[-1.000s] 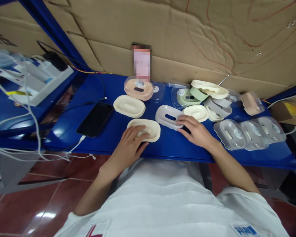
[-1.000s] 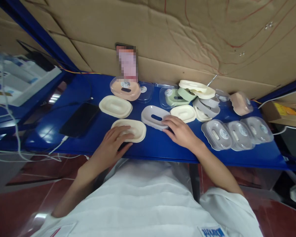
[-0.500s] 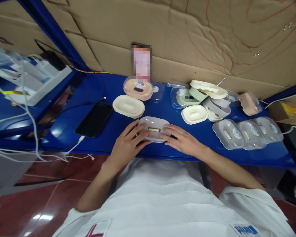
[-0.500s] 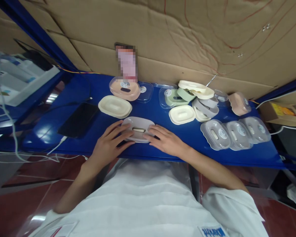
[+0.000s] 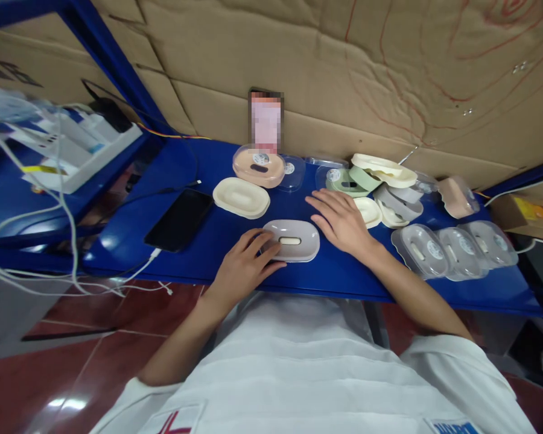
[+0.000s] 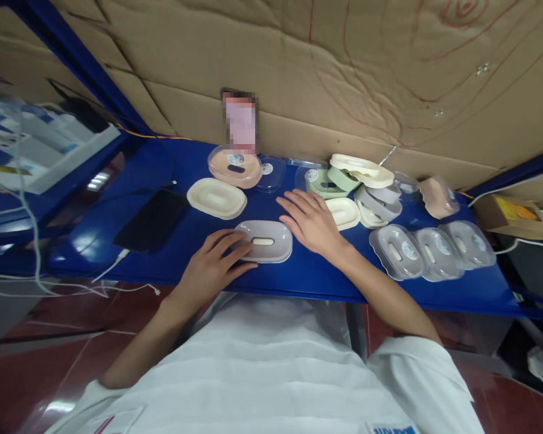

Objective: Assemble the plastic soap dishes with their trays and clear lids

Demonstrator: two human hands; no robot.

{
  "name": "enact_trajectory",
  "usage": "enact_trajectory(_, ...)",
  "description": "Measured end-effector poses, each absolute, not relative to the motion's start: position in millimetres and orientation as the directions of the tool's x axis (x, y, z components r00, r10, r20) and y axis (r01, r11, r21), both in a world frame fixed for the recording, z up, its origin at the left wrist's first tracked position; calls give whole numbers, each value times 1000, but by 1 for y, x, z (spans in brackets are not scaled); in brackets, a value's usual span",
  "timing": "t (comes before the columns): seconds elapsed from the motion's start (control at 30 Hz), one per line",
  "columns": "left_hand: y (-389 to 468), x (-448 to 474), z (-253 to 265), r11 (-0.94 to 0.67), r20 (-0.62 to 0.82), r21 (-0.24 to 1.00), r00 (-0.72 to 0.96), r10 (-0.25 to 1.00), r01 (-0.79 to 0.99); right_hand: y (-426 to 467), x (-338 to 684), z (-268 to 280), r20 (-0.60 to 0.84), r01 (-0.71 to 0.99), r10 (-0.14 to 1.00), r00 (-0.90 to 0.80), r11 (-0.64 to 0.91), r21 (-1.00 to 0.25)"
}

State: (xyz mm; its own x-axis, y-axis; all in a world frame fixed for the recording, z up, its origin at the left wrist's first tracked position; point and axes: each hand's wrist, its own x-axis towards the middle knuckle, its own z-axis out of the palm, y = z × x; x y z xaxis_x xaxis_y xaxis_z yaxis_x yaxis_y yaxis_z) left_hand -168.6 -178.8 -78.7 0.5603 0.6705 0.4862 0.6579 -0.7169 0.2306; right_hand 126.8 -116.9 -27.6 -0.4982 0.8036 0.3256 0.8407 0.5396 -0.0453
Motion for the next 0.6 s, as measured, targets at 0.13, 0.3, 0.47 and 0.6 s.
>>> enact_trajectory(0.13,-178,-169,-77,-703,460,244,559,690,668,-105,128,-42,352,983,918,-183,177,50)
enact_trajectory(0.3,-177,-169,-78,-689,413,366,554,723,626,-82,133,-43,248,996,969,-1,-22,88)
enact_trajectory(0.47,-179,-173,-78,-578,324,604,493,807,549,-112,150,-24,320,957,942,-99,178,-228)
enact_trajectory(0.6,-181,-175,-84,-381,213,834,405,889,398,-162,157,-22,342,724,846,-409,529,-443)
